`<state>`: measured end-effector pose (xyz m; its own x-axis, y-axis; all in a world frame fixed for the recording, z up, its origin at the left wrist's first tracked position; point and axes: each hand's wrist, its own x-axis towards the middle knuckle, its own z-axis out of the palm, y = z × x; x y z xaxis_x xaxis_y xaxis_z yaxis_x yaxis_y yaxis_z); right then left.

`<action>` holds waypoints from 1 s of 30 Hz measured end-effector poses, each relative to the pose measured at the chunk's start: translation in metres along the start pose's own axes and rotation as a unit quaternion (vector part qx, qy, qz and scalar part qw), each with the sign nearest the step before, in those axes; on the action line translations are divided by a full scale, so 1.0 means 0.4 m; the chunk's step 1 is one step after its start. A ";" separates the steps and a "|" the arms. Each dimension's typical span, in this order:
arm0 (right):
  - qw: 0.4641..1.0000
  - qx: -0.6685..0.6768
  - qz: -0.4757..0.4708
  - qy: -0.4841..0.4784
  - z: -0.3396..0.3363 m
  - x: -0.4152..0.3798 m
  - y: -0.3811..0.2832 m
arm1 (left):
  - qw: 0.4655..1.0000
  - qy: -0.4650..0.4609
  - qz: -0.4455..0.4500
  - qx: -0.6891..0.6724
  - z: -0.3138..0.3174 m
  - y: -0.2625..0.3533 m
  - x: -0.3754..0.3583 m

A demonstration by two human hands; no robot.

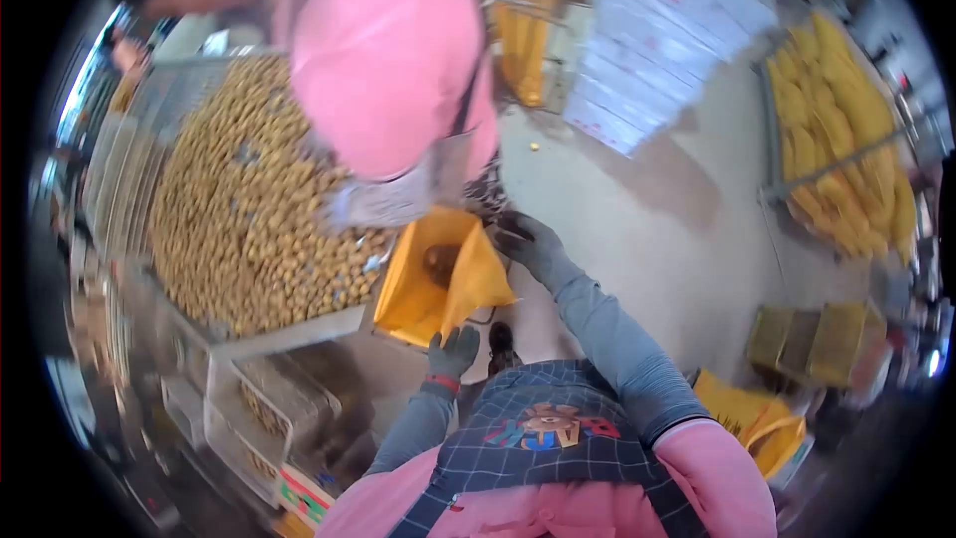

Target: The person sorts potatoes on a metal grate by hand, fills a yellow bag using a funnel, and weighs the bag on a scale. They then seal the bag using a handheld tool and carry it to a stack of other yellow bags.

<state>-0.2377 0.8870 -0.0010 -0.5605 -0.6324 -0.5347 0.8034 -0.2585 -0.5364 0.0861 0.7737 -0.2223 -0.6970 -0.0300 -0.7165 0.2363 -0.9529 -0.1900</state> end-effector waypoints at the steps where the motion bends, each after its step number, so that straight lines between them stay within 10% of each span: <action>1: 0.998 0.007 -0.012 0.066 -0.080 -0.054 -0.012 | 0.959 0.107 -0.099 -0.244 0.045 -0.022 -0.013; 2: 0.990 0.018 -0.029 0.134 -0.170 -0.117 -0.024 | 0.984 0.175 0.001 -0.031 0.169 -0.101 -0.068; 3: 0.981 0.030 -0.028 0.190 -0.289 -0.169 -0.005 | 0.902 0.092 -0.229 -0.355 0.071 -0.045 0.019; 4: 0.967 0.050 -0.036 0.248 -0.413 -0.220 0.016 | 0.642 0.161 -0.463 -0.590 -0.028 0.007 0.106; 5: 0.951 0.052 -0.029 0.304 -0.521 -0.297 0.028 | 0.899 0.060 -0.305 -0.308 0.072 -0.066 0.082; 6: 0.940 0.081 -0.039 0.330 -0.624 -0.383 0.061 | 0.982 0.086 -0.147 0.081 0.185 -0.144 0.053; 11: 0.798 0.253 -0.106 0.536 -0.940 -0.953 0.257 | 0.942 0.155 -0.159 0.253 0.370 -0.513 0.121; 18: 0.524 0.513 -0.494 0.467 -1.299 -1.537 0.842 | 0.858 0.112 -0.298 0.403 0.264 -1.178 0.193; 24: 0.448 0.406 -0.628 0.489 -1.561 -1.851 1.041 | 0.755 0.068 -0.377 0.532 0.144 -1.758 0.143; 27: 0.386 0.535 -0.549 0.514 -1.580 -2.035 0.784 | 0.706 0.041 -0.402 0.581 0.104 -2.025 0.177; 30: 0.458 0.475 -0.607 0.442 -1.745 -2.126 0.708 | 0.606 -0.018 -0.438 0.663 0.031 -2.329 0.208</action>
<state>0.3261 1.8612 -0.1539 -0.2353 0.8334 -0.5002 -0.7197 -0.4953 -0.4866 -0.2004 1.6553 -0.0967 -0.1813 0.6793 -0.7111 -0.9714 -0.0109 0.2372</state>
